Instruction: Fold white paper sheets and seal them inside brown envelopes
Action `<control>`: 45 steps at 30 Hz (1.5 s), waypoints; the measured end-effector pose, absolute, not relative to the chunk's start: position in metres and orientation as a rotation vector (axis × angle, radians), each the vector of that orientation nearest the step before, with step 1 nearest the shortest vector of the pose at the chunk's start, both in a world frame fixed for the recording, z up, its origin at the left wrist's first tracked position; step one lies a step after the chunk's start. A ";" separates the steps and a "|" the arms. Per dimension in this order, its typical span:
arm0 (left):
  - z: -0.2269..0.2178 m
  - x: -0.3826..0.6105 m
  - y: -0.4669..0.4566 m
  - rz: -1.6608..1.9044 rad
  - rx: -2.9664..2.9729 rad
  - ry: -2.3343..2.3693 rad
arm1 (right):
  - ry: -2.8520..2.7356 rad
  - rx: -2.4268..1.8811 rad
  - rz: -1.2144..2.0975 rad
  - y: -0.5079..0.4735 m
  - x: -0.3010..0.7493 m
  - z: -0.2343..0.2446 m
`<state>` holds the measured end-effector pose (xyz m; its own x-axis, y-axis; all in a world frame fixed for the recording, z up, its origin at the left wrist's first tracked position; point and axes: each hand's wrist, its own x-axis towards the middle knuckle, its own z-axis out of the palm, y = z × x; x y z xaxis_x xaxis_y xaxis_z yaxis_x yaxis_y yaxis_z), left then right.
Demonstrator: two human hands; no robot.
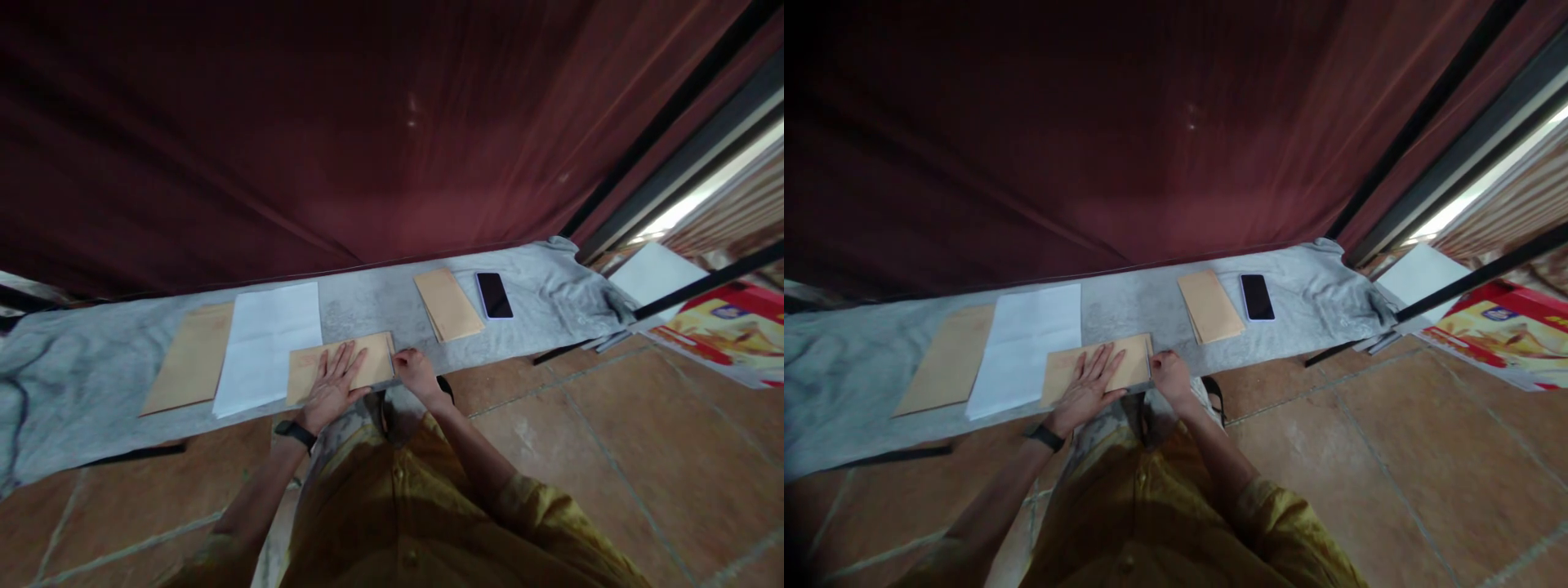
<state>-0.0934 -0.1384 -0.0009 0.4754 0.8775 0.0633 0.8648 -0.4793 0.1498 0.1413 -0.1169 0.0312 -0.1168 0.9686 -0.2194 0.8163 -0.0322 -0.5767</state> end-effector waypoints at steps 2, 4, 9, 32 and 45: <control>-0.002 -0.093 -0.139 0.212 2.609 1.551 | -1.992 -1.909 0.879 -0.116 0.140 0.031; -0.003 -0.093 -0.139 0.211 2.610 1.554 | -1.992 -1.914 0.881 -0.115 0.139 0.031; -0.003 -0.093 -0.138 0.177 2.628 1.564 | -1.992 -1.915 0.880 -0.115 0.139 0.029; 0.002 -0.091 -0.139 0.144 2.622 1.564 | -1.984 -1.923 0.909 -0.109 0.141 0.030; 0.002 -0.080 -0.149 0.118 2.693 1.555 | -2.041 -1.752 0.718 -0.065 0.135 0.031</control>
